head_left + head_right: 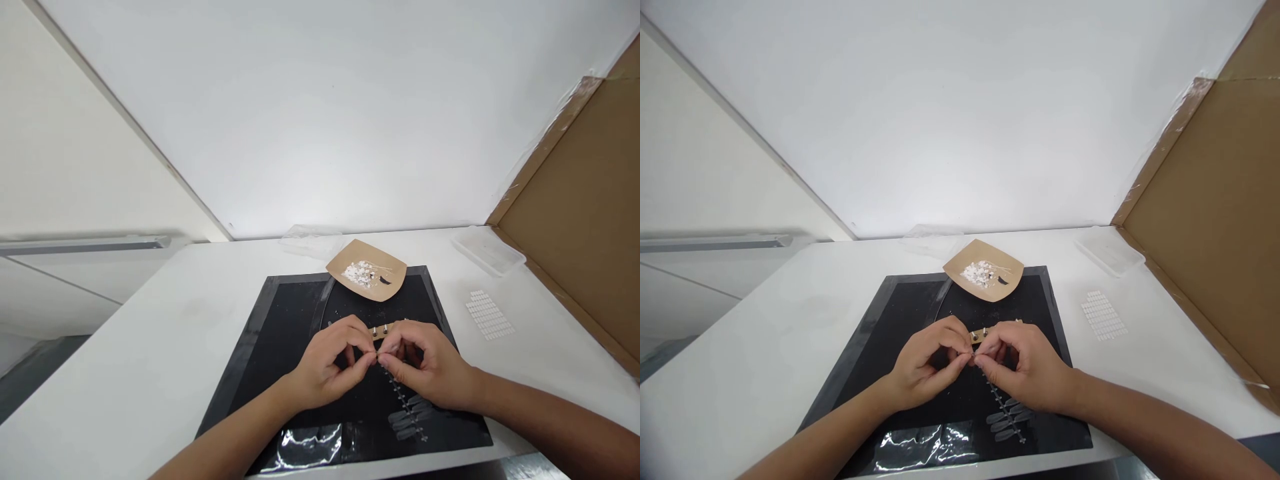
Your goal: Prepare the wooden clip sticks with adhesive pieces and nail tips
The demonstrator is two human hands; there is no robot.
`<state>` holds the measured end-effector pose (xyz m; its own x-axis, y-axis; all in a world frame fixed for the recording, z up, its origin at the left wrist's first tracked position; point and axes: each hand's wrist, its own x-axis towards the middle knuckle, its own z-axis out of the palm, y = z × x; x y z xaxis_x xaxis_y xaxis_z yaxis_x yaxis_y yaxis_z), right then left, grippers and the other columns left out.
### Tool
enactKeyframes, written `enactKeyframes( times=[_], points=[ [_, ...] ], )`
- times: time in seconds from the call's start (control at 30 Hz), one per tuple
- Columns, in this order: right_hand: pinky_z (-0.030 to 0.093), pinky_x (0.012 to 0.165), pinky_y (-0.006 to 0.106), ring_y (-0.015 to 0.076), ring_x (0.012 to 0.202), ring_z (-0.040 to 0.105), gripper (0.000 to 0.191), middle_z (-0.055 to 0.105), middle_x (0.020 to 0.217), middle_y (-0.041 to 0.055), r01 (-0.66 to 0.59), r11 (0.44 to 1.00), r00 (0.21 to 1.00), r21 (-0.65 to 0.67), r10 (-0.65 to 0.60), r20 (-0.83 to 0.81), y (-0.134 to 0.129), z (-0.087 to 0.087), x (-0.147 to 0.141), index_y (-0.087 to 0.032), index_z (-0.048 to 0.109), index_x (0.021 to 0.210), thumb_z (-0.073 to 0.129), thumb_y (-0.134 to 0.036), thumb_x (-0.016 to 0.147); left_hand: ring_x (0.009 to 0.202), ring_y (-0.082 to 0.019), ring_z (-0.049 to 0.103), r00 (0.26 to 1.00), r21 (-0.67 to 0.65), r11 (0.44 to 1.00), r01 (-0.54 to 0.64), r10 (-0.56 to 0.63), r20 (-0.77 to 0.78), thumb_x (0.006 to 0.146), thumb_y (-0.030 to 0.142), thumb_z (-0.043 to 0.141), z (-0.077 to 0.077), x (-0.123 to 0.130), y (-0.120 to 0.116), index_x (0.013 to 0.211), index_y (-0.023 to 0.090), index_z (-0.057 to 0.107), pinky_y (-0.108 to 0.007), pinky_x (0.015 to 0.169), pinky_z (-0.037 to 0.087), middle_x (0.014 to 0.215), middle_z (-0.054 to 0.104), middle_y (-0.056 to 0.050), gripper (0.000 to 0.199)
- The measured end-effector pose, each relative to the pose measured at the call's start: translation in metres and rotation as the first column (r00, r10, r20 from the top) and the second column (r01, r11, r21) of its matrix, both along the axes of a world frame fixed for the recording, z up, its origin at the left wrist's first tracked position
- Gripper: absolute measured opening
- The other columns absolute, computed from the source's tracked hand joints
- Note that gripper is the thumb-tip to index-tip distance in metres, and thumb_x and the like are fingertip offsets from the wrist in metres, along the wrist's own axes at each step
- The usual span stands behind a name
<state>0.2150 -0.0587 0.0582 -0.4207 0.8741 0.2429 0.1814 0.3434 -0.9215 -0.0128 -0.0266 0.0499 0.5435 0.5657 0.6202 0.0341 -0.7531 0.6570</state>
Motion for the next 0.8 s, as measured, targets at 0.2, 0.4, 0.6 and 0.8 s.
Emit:
enactKeyframes(
  times=[0.2,0.4,0.6,0.8],
  points=[
    [0.047,0.055,0.022,0.0108,0.061,0.065,0.016,0.070,0.082,0.0002,-0.067,0.965,0.992,-0.253,0.037,-0.121,0.001,-0.007,-0.001,-0.020,0.071,0.094,0.074,-0.035,0.096,0.067,-0.009,0.072,0.995,-0.253,0.966,0.058,-0.036,0.093,0.098,0.007,0.064,-0.005,-0.001,-0.003,0.101,0.018,0.066,-0.017,0.055,0.055,0.096,0.066,-0.005,0.011],
    [0.053,0.057,0.023,0.0105,0.062,0.065,0.025,0.067,0.082,-0.0003,-0.069,0.936,0.978,-0.345,-0.004,-0.207,0.002,-0.010,-0.003,-0.018,0.068,0.092,0.077,-0.042,0.094,0.066,-0.009,0.074,0.990,-0.457,0.884,0.098,-0.040,0.136,0.104,0.016,0.061,-0.010,0.000,-0.005,0.102,0.017,0.067,-0.015,0.050,0.053,0.101,0.064,-0.005,0.006],
    [0.054,0.057,0.022,0.0096,0.061,0.063,0.032,0.067,0.080,-0.0007,-0.097,0.922,0.966,-0.376,-0.004,-0.260,0.002,-0.012,-0.003,-0.018,0.065,0.091,0.081,-0.045,0.090,0.066,-0.007,0.071,0.984,-0.418,0.899,0.127,-0.061,0.169,0.105,0.016,0.059,-0.012,0.001,-0.002,0.103,0.018,0.067,-0.021,0.063,0.058,0.106,0.066,-0.005,0.008],
    [0.052,0.056,0.021,0.0082,0.059,0.062,0.036,0.067,0.080,-0.0013,-0.092,0.915,0.965,-0.392,-0.015,-0.263,0.004,-0.012,-0.003,-0.018,0.064,0.091,0.082,-0.048,0.089,0.065,-0.007,0.070,0.986,-0.422,0.899,0.116,-0.053,0.158,0.106,0.020,0.057,-0.010,0.002,-0.004,0.100,0.016,0.065,-0.022,0.064,0.059,0.106,0.067,-0.007,0.011]
  ],
)
